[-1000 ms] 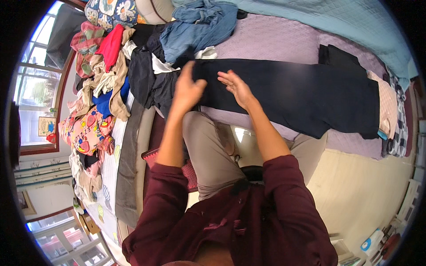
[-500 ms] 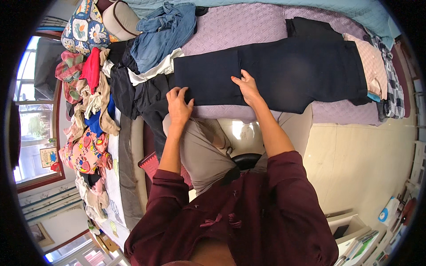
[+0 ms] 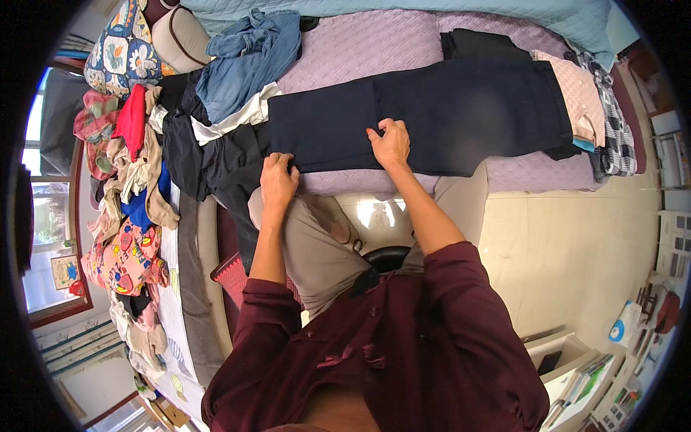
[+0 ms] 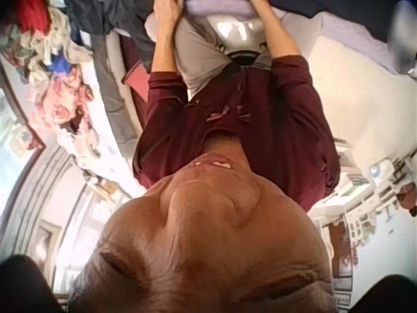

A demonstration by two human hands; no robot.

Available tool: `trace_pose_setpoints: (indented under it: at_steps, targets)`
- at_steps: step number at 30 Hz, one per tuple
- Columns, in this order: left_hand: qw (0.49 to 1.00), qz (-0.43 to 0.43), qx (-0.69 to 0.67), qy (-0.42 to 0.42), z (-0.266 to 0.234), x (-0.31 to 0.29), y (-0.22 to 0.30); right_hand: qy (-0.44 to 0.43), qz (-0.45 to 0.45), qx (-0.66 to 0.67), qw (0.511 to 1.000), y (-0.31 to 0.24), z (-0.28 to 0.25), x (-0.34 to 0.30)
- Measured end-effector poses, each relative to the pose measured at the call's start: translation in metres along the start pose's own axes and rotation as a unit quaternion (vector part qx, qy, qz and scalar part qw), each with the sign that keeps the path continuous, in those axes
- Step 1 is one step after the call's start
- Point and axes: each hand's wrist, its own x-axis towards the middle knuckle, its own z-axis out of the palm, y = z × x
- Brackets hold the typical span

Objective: The person folds a pair of dark pants and a black t-shirt on a bed. They smooth the fabric, fold the items in half, and place them on a stack of other folded clothes.

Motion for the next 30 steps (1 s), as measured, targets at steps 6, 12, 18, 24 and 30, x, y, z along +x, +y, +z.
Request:
trace_pose_setpoints:
  at_steps: [6,12,18,24,30]
  targets:
    - [0.997,-0.001,-0.039,0.067,0.002,-0.004,-0.005,-0.012,0.0,0.016,1.0,-0.027,-0.017,-0.004]
    - [0.999,-0.001,-0.03,0.035,0.0,-0.004,-0.005,-0.023,0.01,-0.021,0.999,-0.017,-0.017,-0.016]
    - [0.999,0.0,-0.027,0.035,0.001,-0.004,-0.006,0.017,0.037,-0.009,0.999,-0.014,-0.006,-0.011]
    - [0.998,0.011,-0.028,0.05,0.003,-0.003,-0.006,0.002,0.027,-0.025,0.999,-0.012,-0.003,-0.011]
    - [1.0,-0.005,-0.014,0.021,0.002,-0.004,-0.007,0.032,0.01,0.048,0.998,-0.027,-0.012,-0.016]
